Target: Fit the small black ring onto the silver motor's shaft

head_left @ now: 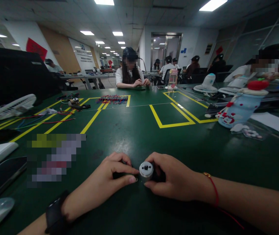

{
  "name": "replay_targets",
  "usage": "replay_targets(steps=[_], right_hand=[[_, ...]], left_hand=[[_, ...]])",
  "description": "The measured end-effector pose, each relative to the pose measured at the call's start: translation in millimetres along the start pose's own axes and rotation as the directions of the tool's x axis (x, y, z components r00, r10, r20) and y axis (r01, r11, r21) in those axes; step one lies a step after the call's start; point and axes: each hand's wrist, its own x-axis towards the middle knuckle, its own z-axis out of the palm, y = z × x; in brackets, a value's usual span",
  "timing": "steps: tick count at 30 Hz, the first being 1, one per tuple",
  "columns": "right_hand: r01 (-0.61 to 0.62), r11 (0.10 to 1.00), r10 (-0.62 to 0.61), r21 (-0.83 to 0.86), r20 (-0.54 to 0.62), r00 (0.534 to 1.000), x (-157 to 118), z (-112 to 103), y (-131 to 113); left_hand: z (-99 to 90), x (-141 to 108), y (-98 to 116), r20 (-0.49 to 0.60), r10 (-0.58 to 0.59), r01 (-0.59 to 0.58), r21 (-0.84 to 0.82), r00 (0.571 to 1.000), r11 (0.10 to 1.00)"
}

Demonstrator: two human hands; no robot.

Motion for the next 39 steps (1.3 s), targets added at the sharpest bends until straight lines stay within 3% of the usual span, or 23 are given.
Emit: replay_targets(steps=[4,12,15,22,27,30,35,39], right_hand=[[-0.015,1.000,0.015,-0.015,0.005,1.000,0,0,0],[-0.026,0.999,0.026,-0.023,0.006,1.000,0,-1,-2],[-0.028,0.999,0.028,-0.021,0.006,1.000,0,-2,-2],[-0.020,1.000,0.020,-0.012,0.000,1.000,0,0,-3],[-0.006,1.000,0.006,-0.010,-0.011,1.000,0,1,0],[-0.015,1.000,0.015,-0.002,-0.001,1.000,0,1,0],[-0.024,1.000,0.024,-0.007,0.004,1.000,1,1,-2],[0.007,1.000,-0.007,-0.026,-0.007,1.000,2,3,-1]], left_hand=[[-11.3,2,-6,-0.049,-0.075,0.071,-0.078,0.996,0.994],[-24.5,4,-30,-0.159,-0.131,0.133,0.003,0.979,0.991],[-24.0,2,-28,-0.130,-0.111,0.114,0.020,0.985,0.993],[-19.2,-3,-5,0.056,-0.039,0.034,0.085,0.998,0.996],[-6.6,-3,6,0.045,0.019,-0.021,0.064,0.999,0.998],[-3.6,-2,10,-0.011,0.034,-0.034,-0.041,0.999,0.999],[-8.8,0,27,-0.297,0.009,-0.054,-0.144,0.955,0.988],[-6.6,1,37,-0.332,0.057,-0.088,-0.078,0.941,0.993]])
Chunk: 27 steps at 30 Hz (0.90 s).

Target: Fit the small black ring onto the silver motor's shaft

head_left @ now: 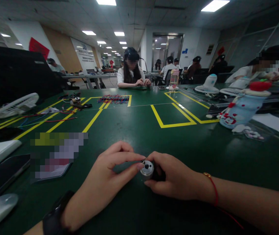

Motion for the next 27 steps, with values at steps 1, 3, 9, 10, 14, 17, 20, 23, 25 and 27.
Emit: replay_targets(steps=[1,3,9,10,14,17,20,23,25,27], right_hand=[[0.005,1.000,-0.005,-0.007,0.002,1.000,0.1,0.2,0.3],[0.012,1.000,-0.012,-0.021,0.003,1.000,0.4,0.3,0.6],[0.025,0.999,-0.025,-0.041,0.000,1.000,1.0,-0.8,0.6],[0.026,0.999,-0.026,-0.043,-0.002,1.000,1.1,-0.7,0.6],[0.021,0.999,-0.021,-0.032,-0.001,1.000,0.9,-0.4,0.6],[0.020,1.000,-0.020,-0.019,0.002,1.000,0.7,-0.6,0.7],[0.021,1.000,-0.021,-0.011,-0.001,1.000,0.5,-0.6,0.9],[0.012,1.000,-0.012,-0.001,0.000,1.000,0.3,-0.2,0.9],[0.008,1.000,-0.008,0.001,0.005,1.000,0.2,-0.1,0.6],[0.003,1.000,-0.003,0.003,0.009,1.000,0.2,-0.2,0.2]], left_hand=[[1.7,-0.1,0.9,0.016,0.005,-0.005,0.021,1.000,1.000],[4.7,0.0,1.7,0.048,0.001,-0.003,0.051,0.999,0.999],[6.3,-0.9,4.9,0.088,-0.002,-0.003,0.053,0.996,0.999],[6.0,-1.5,5.5,0.092,0.002,-0.007,0.056,0.996,0.998],[5.8,-3.7,5.7,0.089,0.023,-0.029,0.072,0.996,0.997],[5.4,-3.7,4.7,0.079,0.046,-0.052,0.076,0.996,0.996],[4.6,-3.1,5.0,0.078,0.050,-0.057,0.083,0.996,0.995],[4.4,-3.6,6.8,0.092,0.041,-0.049,0.081,0.995,0.995],[4.4,-4.5,7.9,0.095,0.041,-0.048,0.071,0.995,0.996],[4.2,-5.3,7.3,0.090,0.037,-0.042,0.060,0.995,0.997]])
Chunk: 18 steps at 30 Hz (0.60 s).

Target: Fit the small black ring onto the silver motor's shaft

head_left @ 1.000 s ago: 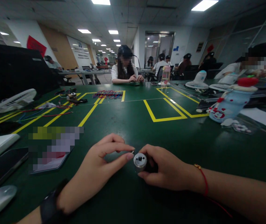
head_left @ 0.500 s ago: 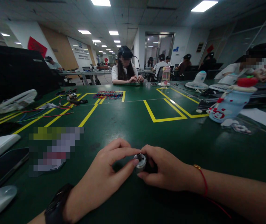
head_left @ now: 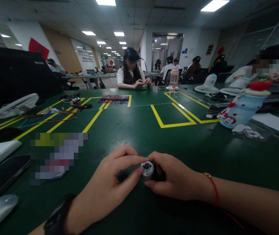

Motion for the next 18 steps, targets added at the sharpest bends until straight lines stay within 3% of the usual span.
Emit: replay_targets(steps=[5,11,14,18], right_hand=[[-0.004,1.000,0.004,0.024,-0.001,1.000,0,-1,-1],[-0.008,1.000,0.008,0.019,-0.001,1.000,0,-2,-3],[-0.008,1.000,0.008,0.016,0.003,1.000,-1,-3,-3],[-0.012,1.000,0.012,0.019,0.010,1.000,-1,-4,-3]], left_hand=[[-3.1,2,-20,-0.012,-0.098,0.098,-0.001,0.995,0.995],[-10.2,7,-56,0.024,-0.297,0.298,-0.040,0.955,0.954],[-11.6,7,-58,0.026,-0.353,0.354,-0.073,0.935,0.932],[-10.9,6,-54,0.033,-0.327,0.329,-0.083,0.944,0.941]])
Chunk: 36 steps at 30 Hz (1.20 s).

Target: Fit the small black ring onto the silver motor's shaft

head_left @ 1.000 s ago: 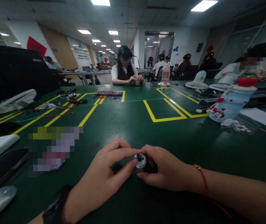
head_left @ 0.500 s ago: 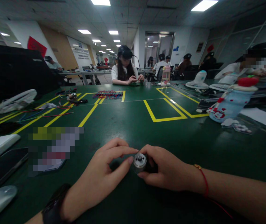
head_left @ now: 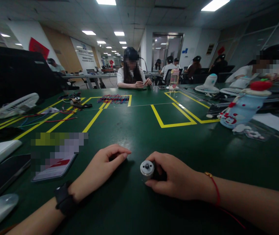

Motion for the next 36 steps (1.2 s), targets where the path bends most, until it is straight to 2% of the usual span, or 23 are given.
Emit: replay_targets(steps=[6,10,13,18,21,26,31,33,36], right_hand=[[0.005,1.000,-0.005,-0.001,0.003,1.000,0,1,1],[-0.012,1.000,0.012,-0.015,0.010,1.000,0,1,2],[-0.001,1.000,0.001,-0.018,0.002,1.000,0,1,2],[0.030,0.999,-0.030,-0.041,-0.008,1.000,1,2,4],[0.025,0.998,-0.025,-0.060,-0.004,1.000,1,4,5],[0.036,0.997,-0.037,-0.067,-0.009,0.999,1,4,5],[0.032,0.999,-0.032,-0.043,-0.017,0.999,0,3,3],[0.032,0.999,-0.032,-0.031,-0.016,0.999,0,2,2],[0.023,0.999,-0.023,-0.026,-0.021,1.000,-1,2,2]], left_hand=[[0.8,0,0,0.008,0.026,-0.026,0.029,1.000,0.999],[4.5,0,4,0.092,0.102,-0.108,0.057,0.990,0.992],[8.3,-3,10,0.129,0.144,-0.148,0.020,0.981,0.989],[14.8,-9,26,0.074,0.220,-0.210,-0.124,0.973,0.970],[19.0,-12,33,0.057,0.259,-0.249,-0.142,0.964,0.958],[21.4,-12,39,-0.007,0.247,-0.246,-0.145,0.969,0.958],[12.1,-14,34,-0.060,0.210,-0.217,-0.166,0.976,0.962],[7.7,-14,27,-0.035,0.202,-0.205,-0.145,0.979,0.968],[5.0,-13,16,0.064,0.181,-0.173,-0.108,0.981,0.979]])
